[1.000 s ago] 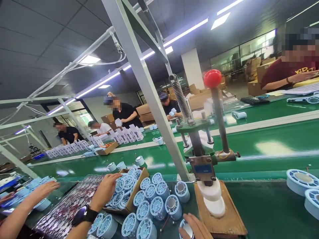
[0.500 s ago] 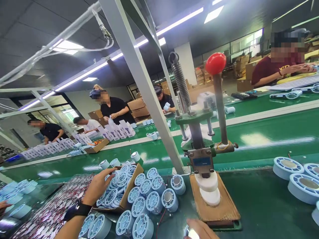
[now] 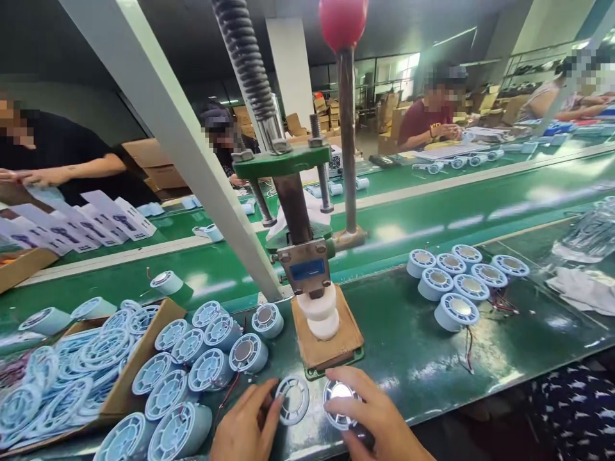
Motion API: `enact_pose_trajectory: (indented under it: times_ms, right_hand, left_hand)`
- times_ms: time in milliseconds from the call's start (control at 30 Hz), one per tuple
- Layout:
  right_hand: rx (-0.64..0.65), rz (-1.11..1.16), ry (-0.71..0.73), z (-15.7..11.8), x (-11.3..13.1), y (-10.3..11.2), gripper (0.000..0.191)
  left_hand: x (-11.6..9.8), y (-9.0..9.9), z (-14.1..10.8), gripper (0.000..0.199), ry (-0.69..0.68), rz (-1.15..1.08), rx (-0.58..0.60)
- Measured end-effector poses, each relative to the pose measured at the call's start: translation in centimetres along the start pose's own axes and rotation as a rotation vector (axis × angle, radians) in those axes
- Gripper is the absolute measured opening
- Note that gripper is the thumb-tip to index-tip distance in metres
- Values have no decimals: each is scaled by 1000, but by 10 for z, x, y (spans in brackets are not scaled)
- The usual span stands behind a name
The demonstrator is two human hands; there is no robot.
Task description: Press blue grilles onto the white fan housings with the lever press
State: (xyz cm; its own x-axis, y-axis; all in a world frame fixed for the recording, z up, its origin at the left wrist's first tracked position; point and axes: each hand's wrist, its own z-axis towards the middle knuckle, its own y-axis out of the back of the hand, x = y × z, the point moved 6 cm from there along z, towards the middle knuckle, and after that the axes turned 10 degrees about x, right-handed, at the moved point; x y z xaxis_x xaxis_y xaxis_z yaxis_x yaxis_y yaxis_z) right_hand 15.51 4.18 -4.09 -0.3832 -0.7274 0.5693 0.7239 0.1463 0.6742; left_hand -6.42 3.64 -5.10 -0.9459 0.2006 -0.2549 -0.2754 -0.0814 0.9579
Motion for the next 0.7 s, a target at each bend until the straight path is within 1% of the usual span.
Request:
enact_pose_trajectory:
  times_ms: [67,100,167,233,267,300,367,433,467,500,533,567,600,667,700]
  right_hand:
    - [3,-18,1,-5,-4,6,35]
    - [2,-28,-7,-7,-6,8,31]
    - [-38,-37,-12,-8,-8,11,23]
    - [-86,-38,-15,-8,-8,11,19]
    - [-105,-36,-12,-8,-7,11,19]
    - [-121,-34,-4,-8,-7,10,20]
    - [-134,-35,10,-7,-5,11,22]
    - [-126,-38,15,-8,-5,12,23]
    - [-119,-41,18,-9,-5,13,24]
    - [-113,-45,20,-10,-5,13,25]
    - [-112,-54,19,-10,-5,13,28]
    - [-122,-67,9,-10,-5,12,31]
    - [-137,-81,-5,-10,-4,9,36]
    - [-169,-95,-26,-7,-1,-3,46]
    - [-176,-89,-24,-3,2,-12,50]
  left_hand:
    - [7,1,4,33,8,50,-3]
    - [9,3,4,35,-16,63,-3]
    - [7,1,1,48,-100,80,4]
    - [1,-7,-2,62,-157,74,30]
    - [-2,-12,-3,66,-165,54,40]
    - [-4,-16,-3,68,-147,24,40]
    - [-3,-23,-3,73,-59,-46,23]
    - [0,-24,-4,84,14,-93,7]
    - [2,-23,-4,88,22,-110,5]
    - [2,-22,-4,89,6,-131,14]
    - [2,-20,-4,84,-21,-163,26]
    - [3,-17,-4,76,-35,-207,36]
    - [4,-14,-3,68,-20,-265,37]
    - [7,-6,-1,60,92,-416,-6]
    - [8,-3,0,61,157,-493,-43]
